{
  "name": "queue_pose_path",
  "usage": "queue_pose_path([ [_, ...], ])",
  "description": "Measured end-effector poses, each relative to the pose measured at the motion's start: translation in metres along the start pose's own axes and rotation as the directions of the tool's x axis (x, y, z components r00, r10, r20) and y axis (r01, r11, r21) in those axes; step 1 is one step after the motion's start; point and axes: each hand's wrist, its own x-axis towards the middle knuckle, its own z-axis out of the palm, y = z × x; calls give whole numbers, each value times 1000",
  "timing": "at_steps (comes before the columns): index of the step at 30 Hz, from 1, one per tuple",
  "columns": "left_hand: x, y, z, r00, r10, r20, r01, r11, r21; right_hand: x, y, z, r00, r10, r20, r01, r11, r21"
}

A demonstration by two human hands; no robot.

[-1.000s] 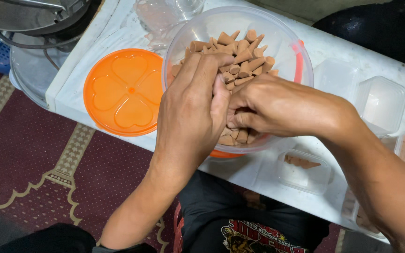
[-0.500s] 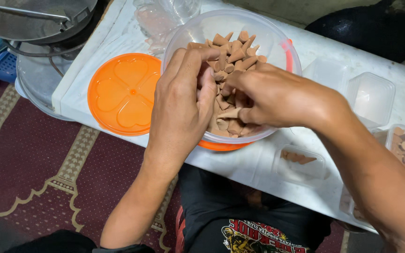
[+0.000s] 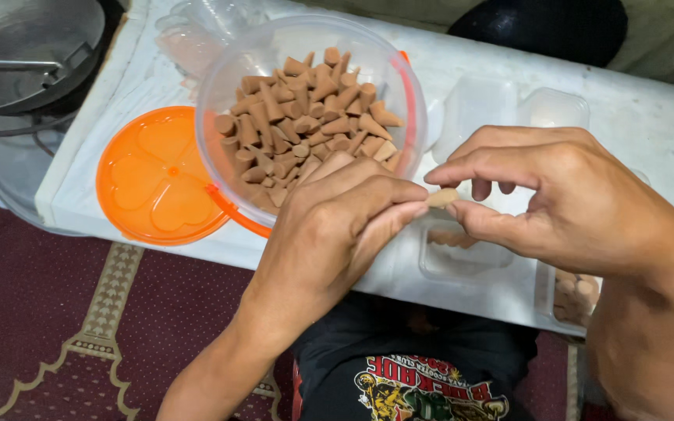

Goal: The person picks up incense cones from a large bowl and places them into small plastic containers.

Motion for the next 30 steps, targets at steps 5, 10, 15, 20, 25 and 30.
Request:
queue_pose_path([
  [5,5,13,48,991,55,118,-44,994,-95,-55,3,21,992,75,-106,-69,996,56],
  [10,-4,-5,105,968,18,249,22,987,-159,-112,34,70,928,270,-258,-239,960,146],
  [15,-13,-33,137,962,-37,271,39,999,-1,-137,44,91,883,332,-332,-319,943,96],
  [20,-25,-57,167,915,-170,367,124,981,146,-143,59,125,861,360,-360,-404,913,-53],
  [25,-32,-69,181,882,-241,406,193,969,154,-138,68,141,843,411,-348,-481,864,-146],
  [30,-33,-70,180,855,-252,454,185,965,189,-137,72,145,836,438,-330,-497,860,-117],
])
